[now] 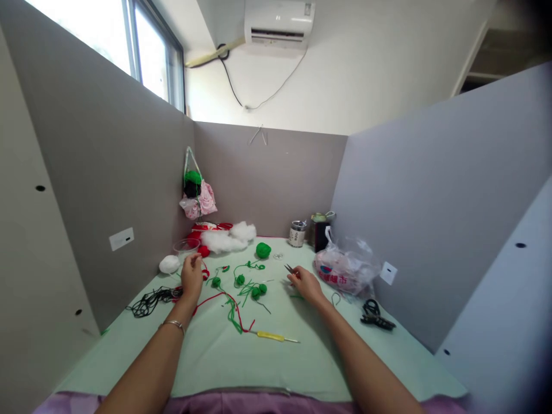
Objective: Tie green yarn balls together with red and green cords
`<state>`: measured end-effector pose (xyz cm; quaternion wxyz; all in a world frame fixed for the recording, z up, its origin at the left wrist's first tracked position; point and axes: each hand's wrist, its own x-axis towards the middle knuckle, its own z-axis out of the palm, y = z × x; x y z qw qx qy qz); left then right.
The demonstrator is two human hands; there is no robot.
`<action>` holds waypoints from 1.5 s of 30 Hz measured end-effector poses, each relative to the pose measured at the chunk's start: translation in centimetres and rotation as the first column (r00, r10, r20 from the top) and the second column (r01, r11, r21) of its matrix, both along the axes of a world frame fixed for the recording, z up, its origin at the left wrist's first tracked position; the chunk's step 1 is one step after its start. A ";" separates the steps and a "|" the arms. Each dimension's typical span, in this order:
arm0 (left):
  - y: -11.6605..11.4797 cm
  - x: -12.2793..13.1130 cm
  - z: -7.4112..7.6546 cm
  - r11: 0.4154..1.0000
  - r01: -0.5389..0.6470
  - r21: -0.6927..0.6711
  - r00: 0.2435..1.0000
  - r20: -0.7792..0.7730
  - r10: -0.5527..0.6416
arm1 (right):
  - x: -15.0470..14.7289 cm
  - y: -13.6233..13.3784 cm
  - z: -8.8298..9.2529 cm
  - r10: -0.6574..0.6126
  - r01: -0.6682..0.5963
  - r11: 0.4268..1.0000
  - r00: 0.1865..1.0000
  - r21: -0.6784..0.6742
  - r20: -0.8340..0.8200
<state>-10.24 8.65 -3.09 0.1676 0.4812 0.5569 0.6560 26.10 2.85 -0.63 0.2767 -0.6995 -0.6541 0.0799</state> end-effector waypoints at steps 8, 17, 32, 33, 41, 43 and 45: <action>-0.8 0.5 -0.2 1.000 0.016 0.019 0.999 -0.045 -0.016 | 0.4 -0.2 -0.4 -0.012 0.007 0.997 0.998 0.081 0.056; -5.3 1.0 0.6 0.873 0.446 -0.196 0.574 -0.686 -0.447 | -5.4 -2.6 1.7 0.497 -0.515 0.845 0.856 0.146 0.141; -8.6 2.9 0.9 0.858 0.367 -0.360 0.405 -0.768 -0.496 | -12.4 1.0 0.7 0.704 -0.727 0.679 0.606 -0.102 0.370; -8.8 3.1 0.6 0.849 0.375 -0.372 0.403 -0.759 -0.511 | -12.3 1.0 0.5 0.706 -0.725 0.683 0.624 -0.088 0.337; -8.1 1.5 2.8 0.836 0.482 -0.264 0.617 -0.574 -0.538 | -8.5 0.3 3.2 0.603 -0.601 0.798 0.790 0.052 -0.115; -7.9 1.2 4.9 0.841 0.500 -0.208 0.674 -0.517 -0.528 | -7.8 0.0 4.7 0.595 -0.602 0.796 0.756 0.070 -0.272; -8.0 1.4 7.0 0.824 0.537 -0.181 0.698 -0.452 -0.555 | -7.7 -0.5 6.0 0.457 -0.597 0.797 0.497 0.092 -0.737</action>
